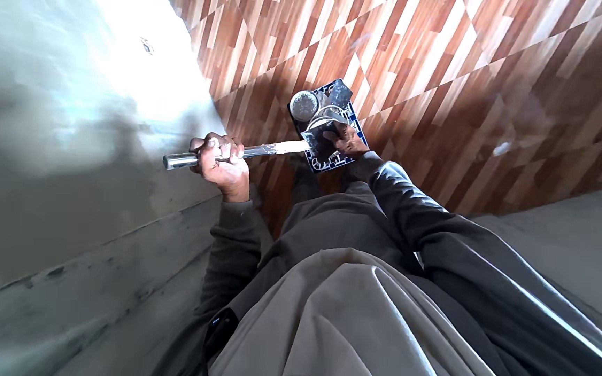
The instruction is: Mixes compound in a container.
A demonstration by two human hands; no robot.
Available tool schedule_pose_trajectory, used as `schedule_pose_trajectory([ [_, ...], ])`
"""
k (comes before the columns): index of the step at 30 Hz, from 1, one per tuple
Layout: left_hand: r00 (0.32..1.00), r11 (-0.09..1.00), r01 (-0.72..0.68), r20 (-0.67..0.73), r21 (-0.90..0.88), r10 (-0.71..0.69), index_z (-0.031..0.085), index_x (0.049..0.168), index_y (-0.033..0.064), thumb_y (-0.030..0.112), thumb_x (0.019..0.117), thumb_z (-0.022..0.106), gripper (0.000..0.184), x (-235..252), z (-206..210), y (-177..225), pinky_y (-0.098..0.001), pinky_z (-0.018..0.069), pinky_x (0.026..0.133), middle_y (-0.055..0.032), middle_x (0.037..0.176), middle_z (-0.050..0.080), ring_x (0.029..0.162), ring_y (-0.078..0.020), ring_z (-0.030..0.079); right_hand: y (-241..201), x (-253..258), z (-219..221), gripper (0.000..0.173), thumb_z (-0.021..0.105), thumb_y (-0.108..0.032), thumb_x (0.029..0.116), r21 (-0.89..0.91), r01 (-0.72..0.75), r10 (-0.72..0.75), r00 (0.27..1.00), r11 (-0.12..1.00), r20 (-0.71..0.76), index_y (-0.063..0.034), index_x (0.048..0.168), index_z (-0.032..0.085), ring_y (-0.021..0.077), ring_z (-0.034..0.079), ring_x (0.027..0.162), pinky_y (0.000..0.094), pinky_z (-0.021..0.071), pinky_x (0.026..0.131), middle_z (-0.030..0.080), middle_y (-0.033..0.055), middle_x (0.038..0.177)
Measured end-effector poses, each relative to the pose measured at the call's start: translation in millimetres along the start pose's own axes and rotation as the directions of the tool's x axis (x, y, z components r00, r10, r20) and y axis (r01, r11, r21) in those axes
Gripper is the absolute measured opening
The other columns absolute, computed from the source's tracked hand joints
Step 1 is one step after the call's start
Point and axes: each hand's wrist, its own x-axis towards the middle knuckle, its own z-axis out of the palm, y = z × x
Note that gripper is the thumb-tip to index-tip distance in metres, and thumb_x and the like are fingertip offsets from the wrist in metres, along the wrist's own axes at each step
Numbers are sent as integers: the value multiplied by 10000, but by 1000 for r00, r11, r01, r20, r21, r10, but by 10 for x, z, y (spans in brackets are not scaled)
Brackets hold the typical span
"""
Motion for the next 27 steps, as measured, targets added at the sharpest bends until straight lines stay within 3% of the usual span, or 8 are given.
schedule_pose_trajectory([
  [5,1000,1000,-3,5,-9,3,512,797,170,103,956,418,197,-13,-71,13,-247,443,445,38,548,454,431,-95,454,377,17,-2,334,613,-255,1015,24,-84,84,996,996,9,11,1209,669,319,655,1138,528,482,1042,692,213,1167],
  [11,1000,1000,-9,12,-5,9,513,799,168,85,949,419,195,-11,-74,-19,-243,441,443,28,556,467,434,-99,461,426,72,-19,354,605,-259,1029,-27,-103,104,994,994,39,22,1239,650,341,634,1178,528,457,1069,675,236,1201],
  [19,999,1000,-10,31,-10,10,498,762,167,92,938,429,204,46,-130,-14,-253,438,447,30,536,438,426,-102,447,506,147,-89,316,601,-225,1025,-118,-161,167,985,980,48,8,1229,662,384,653,1126,578,477,1020,680,251,1171],
  [24,999,1000,14,37,8,-15,505,832,173,133,978,427,170,39,-149,-59,-238,439,451,35,564,445,441,-91,448,713,97,-76,351,598,-262,1031,-118,-271,266,962,955,-55,-50,1305,652,369,631,1211,591,455,1070,677,221,1250],
  [27,996,999,41,84,-9,-40,567,917,198,184,989,449,138,20,-140,-100,-241,479,539,49,665,516,534,-83,503,914,59,-4,363,629,-299,1016,-104,-358,349,932,928,-93,-70,1295,666,382,620,1219,615,452,1062,671,219,1262],
])
